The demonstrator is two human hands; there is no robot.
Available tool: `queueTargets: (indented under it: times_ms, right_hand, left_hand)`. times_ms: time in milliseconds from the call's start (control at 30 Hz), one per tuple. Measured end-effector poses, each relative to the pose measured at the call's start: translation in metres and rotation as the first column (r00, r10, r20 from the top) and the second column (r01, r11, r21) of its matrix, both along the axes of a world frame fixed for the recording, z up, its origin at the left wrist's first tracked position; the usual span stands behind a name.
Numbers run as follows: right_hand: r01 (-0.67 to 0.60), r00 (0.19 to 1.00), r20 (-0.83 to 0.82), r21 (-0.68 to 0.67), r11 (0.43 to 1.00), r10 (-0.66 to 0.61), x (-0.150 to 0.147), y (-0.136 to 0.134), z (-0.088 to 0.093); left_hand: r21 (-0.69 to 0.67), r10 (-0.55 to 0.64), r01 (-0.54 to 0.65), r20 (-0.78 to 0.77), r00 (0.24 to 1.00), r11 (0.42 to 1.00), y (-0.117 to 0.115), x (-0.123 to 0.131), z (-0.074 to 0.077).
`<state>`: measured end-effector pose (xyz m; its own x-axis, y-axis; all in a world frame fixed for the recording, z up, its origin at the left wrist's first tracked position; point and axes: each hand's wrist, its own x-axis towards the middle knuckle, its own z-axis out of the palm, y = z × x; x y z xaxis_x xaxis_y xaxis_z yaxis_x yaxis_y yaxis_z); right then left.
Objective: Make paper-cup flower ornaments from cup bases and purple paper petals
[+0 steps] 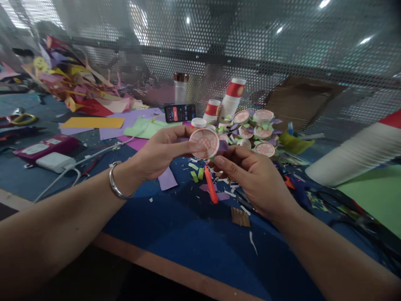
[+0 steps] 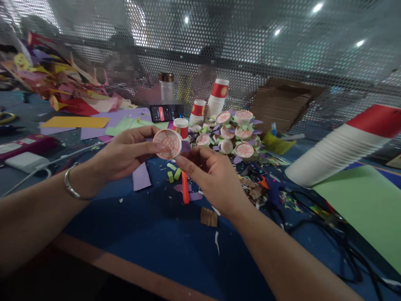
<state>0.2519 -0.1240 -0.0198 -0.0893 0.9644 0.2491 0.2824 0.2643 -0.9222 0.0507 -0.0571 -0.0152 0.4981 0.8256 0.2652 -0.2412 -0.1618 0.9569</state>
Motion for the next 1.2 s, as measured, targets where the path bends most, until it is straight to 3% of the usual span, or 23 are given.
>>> queueTargets:
  times_ms: [133,367,600,767,900,967,1133,1200]
  right_hand:
    - [-0.005,0.962,0.272,0.056,0.998,-0.010,0.004,0.005,-0.004]
    - [-0.122,0.776,0.630,0.150,0.981,0.000,0.003,0.005,-0.008]
    - [-0.053,0.644,0.760,0.158,0.986,-0.087,0.026,0.005,0.004]
    - [0.091,0.576,0.805,0.109,0.990,-0.142,0.080,0.005,0.016]
    - [0.263,0.551,0.802,0.094,0.960,-0.230,0.132,-0.010,0.011]
    - [0.302,0.535,0.803,0.110,0.947,-0.264,0.151,-0.021,0.005]
    - [0.357,0.484,0.787,0.222,0.908,-0.383,0.178,-0.034,-0.009]
    - [0.433,0.495,0.779,0.161,0.887,-0.384,0.182,-0.032,-0.011]
  left_hand:
    - [-0.036,0.083,-0.083,0.022,0.996,0.996,0.007,-0.006,0.000]
    - [0.033,0.183,-0.181,-0.051,0.982,0.983,0.014,-0.012,-0.001]
    - [0.051,0.120,-0.117,-0.056,0.991,0.992,0.012,-0.011,-0.002]
    - [-0.019,-0.043,0.042,-0.050,0.998,0.999,0.012,-0.011,-0.006]
    - [-0.042,-0.140,0.140,0.016,0.990,0.989,0.013,-0.011,-0.006]
    - [-0.035,-0.125,0.127,0.064,0.990,0.991,0.013,-0.011,-0.005]
    - [-0.113,0.053,-0.043,0.084,0.995,0.993,0.015,-0.010,-0.002]
    - [-0.138,0.085,-0.071,0.092,0.992,0.988,0.017,-0.010,-0.002]
